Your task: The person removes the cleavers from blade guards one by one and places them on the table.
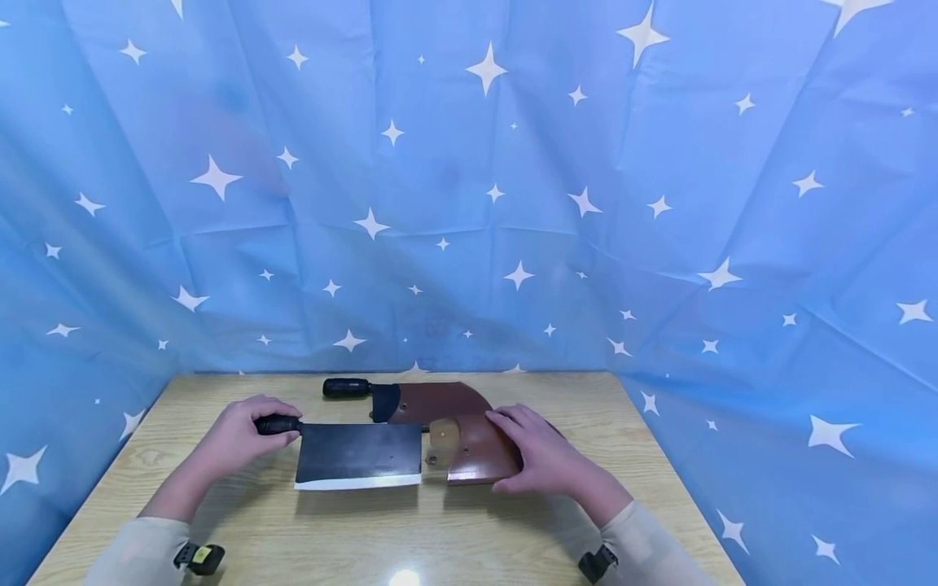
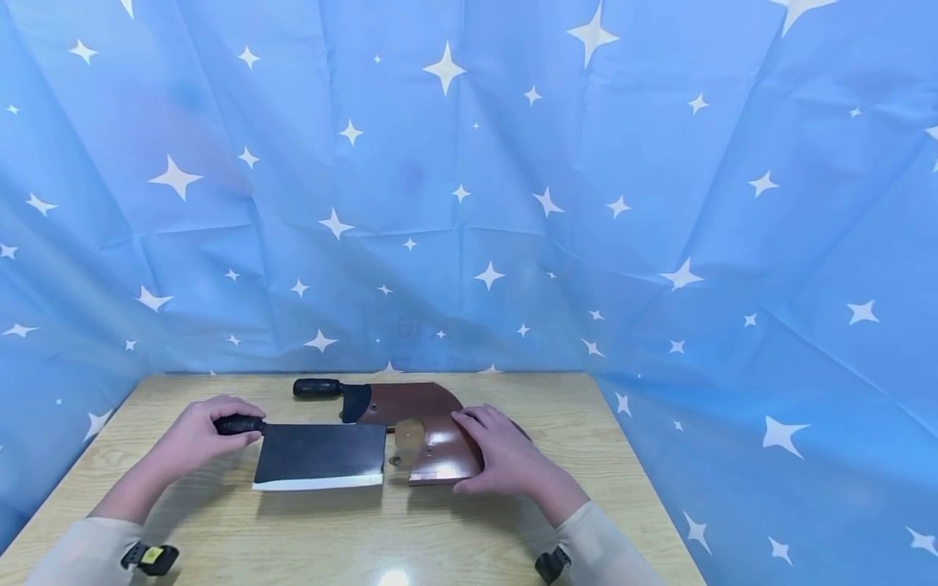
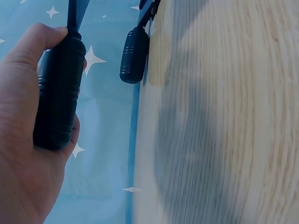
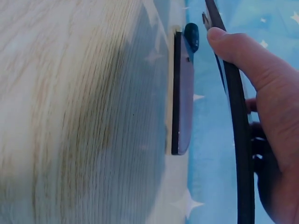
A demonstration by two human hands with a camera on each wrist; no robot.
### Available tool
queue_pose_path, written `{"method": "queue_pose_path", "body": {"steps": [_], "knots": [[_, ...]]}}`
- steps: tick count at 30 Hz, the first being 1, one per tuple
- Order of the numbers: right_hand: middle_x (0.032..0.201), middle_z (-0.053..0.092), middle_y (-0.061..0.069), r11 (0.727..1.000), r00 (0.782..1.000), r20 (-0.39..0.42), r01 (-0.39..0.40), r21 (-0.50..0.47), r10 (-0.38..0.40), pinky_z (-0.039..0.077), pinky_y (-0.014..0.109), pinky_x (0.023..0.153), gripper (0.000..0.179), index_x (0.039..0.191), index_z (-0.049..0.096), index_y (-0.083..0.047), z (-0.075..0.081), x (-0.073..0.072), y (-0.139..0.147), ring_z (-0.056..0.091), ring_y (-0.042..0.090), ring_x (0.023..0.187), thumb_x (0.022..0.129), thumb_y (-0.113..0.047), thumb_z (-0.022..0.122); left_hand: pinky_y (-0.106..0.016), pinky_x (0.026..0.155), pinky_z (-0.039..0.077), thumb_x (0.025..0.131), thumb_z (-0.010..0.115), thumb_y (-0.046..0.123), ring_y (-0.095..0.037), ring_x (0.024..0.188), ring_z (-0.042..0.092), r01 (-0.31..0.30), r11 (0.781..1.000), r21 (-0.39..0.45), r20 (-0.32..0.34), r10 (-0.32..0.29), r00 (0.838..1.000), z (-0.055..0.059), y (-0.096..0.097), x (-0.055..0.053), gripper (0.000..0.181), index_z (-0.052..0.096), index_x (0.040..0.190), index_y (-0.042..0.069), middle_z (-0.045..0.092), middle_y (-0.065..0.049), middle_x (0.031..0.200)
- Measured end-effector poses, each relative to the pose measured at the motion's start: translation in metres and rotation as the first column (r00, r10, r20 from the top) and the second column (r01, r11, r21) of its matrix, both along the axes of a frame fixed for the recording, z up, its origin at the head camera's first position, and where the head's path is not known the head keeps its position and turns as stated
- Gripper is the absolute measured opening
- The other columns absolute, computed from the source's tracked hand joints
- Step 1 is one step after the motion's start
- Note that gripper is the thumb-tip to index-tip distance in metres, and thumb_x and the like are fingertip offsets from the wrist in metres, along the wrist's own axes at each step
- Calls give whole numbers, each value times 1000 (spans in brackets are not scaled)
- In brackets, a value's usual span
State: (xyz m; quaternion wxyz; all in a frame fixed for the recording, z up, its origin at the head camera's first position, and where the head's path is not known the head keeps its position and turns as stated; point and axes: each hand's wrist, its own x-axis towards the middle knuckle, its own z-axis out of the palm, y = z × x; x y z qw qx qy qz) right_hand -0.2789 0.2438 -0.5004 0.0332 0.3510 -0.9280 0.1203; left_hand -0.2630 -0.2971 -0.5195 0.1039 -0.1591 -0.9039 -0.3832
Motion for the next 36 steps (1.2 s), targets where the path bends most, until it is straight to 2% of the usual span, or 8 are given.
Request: {"method": "queue_pose_path", "body": {"steps": [7, 12, 20, 25, 29, 32, 36], "knots": [[166, 49, 12, 999, 998, 56, -16, -31, 18, 36, 62, 126, 116, 169, 45, -11, -2, -1, 7, 39, 48, 157, 77, -56, 99, -33, 79, 59, 92, 94, 24, -25, 104, 71, 6, 1000, -10, 13, -5, 1000, -2, -3, 0, 26, 85, 116, 23, 77, -4, 118], [166, 48, 12, 999, 995, 94, -21, -50, 25, 33, 63, 127, 115, 169, 44, -9, -6, -3, 12, 38, 46, 158, 77, -51, 100, -32, 78, 59, 92, 94, 24, -24, 103, 70, 10, 1000, -8, 33, -9, 999, -5, -5, 2, 28, 85, 118, 19, 77, -4, 118], [166, 49, 10, 999, 995, 91, -26, -41, 29, 32, 59, 129, 116, 168, 45, -10, -11, -7, 20, 43, 39, 156, 75, -52, 101, -31, 78, 59, 92, 93, 23, -25, 104, 70, 5, 1000, -1, 59, -5, 998, -10, -9, 2, 31, 84, 120, 14, 77, -4, 117], [166, 49, 14, 998, 991, 133, -17, -55, 24, 30, 61, 129, 116, 167, 46, -7, -12, -7, 22, 43, 41, 156, 75, -49, 102, -31, 78, 59, 92, 94, 23, -25, 105, 70, 6, 1000, 8, 72, -6, 997, -14, -12, 3, 30, 85, 119, 13, 77, -4, 118], [167, 49, 14, 998, 986, 165, 0, -69, 12, 36, 62, 125, 117, 168, 46, -8, -17, -6, 23, 44, 41, 155, 75, -50, 102, -30, 77, 59, 92, 93, 22, -24, 104, 71, 0, 1000, 19, 95, -2, 995, -20, -14, 3, 30, 85, 119, 13, 77, -5, 118], [165, 50, 12, 998, 987, 159, -7, -70, 18, 42, 60, 122, 116, 168, 46, -10, -22, -6, 24, 48, 38, 152, 75, -52, 102, -30, 77, 60, 93, 93, 21, -24, 104, 71, 4, 1000, 27, 110, -7, 994, -25, -17, 2, 30, 85, 120, 12, 77, -6, 118], [164, 52, 11, 997, 986, 165, -17, -75, 30, 43, 58, 121, 115, 167, 47, -10, -28, -6, 25, 50, 35, 150, 75, -52, 102, -30, 78, 60, 92, 93, 21, -24, 104, 71, 3, 1000, 17, 110, -5, 994, -32, -21, 0, 30, 85, 120, 14, 77, -5, 117]]}}
